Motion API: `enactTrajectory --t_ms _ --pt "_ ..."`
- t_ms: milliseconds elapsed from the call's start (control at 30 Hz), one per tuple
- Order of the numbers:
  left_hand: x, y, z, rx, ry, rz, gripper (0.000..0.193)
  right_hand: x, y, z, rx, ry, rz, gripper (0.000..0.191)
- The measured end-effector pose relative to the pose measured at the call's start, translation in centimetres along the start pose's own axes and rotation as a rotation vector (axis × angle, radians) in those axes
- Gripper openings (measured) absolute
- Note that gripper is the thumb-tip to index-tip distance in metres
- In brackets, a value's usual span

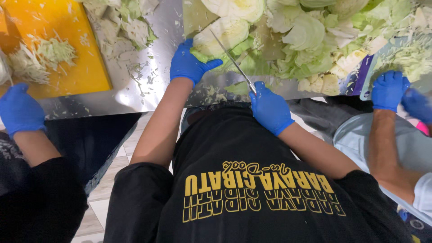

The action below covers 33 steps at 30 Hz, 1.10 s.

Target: The person slices wedges of cabbage into thin shreds with a knife directly on a stainless steel worktable, pushing finished shreds aside and reaching for new cabbage wedges. Coworkers alongside are also cutting cabbage on cutting boards.

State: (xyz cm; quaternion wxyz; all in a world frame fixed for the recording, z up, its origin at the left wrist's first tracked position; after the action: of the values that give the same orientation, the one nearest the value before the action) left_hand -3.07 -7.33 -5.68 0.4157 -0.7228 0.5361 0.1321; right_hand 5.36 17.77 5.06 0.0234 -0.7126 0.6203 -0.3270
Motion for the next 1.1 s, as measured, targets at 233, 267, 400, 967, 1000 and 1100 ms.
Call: enactTrajectory --t_ms 233,267,400,967,1000,1100 --pt "0.4 -0.2 0.2 0.035 -0.033 -0.016 0.122 0.6 0.9 2.3 0.059 0.02 0.006 0.028" --pt "0.5 -0.2 0.3 0.052 -0.075 -0.025 0.121 0.7 1.4 2.7 0.046 0.015 -0.025 0.028" --pt "1.0 0.6 0.7 0.063 -0.161 -0.055 0.12 -0.3 4.9 5.1 0.032 0.005 -0.058 0.028" --pt "2.0 -0.6 -2.4 0.107 -0.281 0.203 0.096 -0.5 11.6 7.7 0.12 0.107 0.021 0.039" --pt "1.7 -0.7 -3.4 0.076 -0.147 0.211 0.095 -0.6 11.5 7.7 0.108 0.125 -0.013 0.037" --pt "-1.2 -0.4 -9.5 -0.162 0.089 0.456 0.112 -1.8 10.9 8.1 0.081 0.16 -0.021 0.032"
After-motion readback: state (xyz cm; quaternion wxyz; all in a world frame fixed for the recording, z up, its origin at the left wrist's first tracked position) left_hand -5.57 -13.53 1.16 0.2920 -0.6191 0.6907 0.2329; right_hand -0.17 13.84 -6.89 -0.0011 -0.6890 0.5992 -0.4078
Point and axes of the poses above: each hand's wrist, its own y-axis towards the middle knuckle, its own z-axis out of the palm, x = y × z, the point moved 9 cm from there along y, towards the middle knuckle, and after that the axes turned 4 degrees about y, right-handed, at the moved point
